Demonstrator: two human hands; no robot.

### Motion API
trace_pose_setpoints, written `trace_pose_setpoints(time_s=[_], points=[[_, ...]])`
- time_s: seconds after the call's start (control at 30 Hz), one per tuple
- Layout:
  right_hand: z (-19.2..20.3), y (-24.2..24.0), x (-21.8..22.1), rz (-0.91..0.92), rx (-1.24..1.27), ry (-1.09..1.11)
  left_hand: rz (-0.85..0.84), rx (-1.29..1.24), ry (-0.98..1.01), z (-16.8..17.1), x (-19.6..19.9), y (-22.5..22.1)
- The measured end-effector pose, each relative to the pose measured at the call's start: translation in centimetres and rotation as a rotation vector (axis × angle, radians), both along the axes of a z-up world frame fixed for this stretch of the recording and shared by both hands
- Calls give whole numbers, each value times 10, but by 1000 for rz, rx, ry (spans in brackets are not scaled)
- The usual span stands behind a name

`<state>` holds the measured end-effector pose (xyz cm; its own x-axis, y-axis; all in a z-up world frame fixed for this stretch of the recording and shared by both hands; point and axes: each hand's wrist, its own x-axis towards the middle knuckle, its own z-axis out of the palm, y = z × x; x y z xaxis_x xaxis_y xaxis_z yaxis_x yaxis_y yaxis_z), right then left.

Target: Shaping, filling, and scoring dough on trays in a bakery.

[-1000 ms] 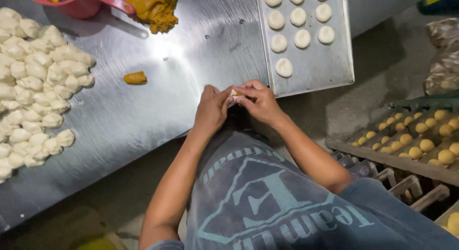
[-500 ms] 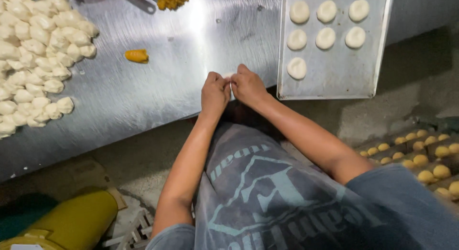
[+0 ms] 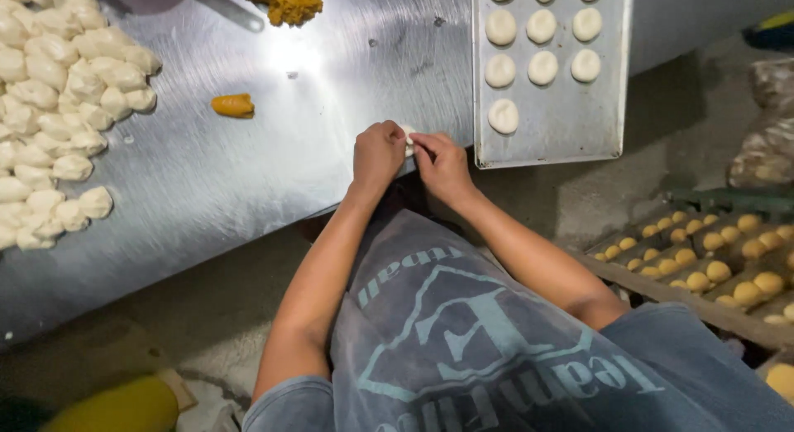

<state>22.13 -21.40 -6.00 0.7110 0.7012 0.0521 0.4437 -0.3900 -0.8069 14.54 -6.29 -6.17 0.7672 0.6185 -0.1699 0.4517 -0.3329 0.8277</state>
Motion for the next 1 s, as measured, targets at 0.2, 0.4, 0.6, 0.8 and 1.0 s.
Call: trace_pose_setpoints(time_s=[0.2, 0.4, 0.6, 0.8, 1.0], points=[[22, 17, -12, 211, -324, -421, -137, -366, -254, 19, -66, 34], [-41, 60, 58, -44, -653, -202, 21, -454, -172, 38, -203, 112], [-17, 113, 22, -104, -656, -546, 348, -477, -154, 12, -320, 173], [-29, 99, 17, -146, -451, -591, 581, -447, -275, 8, -381, 203], [-64, 38, 31, -114, -254, -539, 617, -41, -207, 34, -381, 236]])
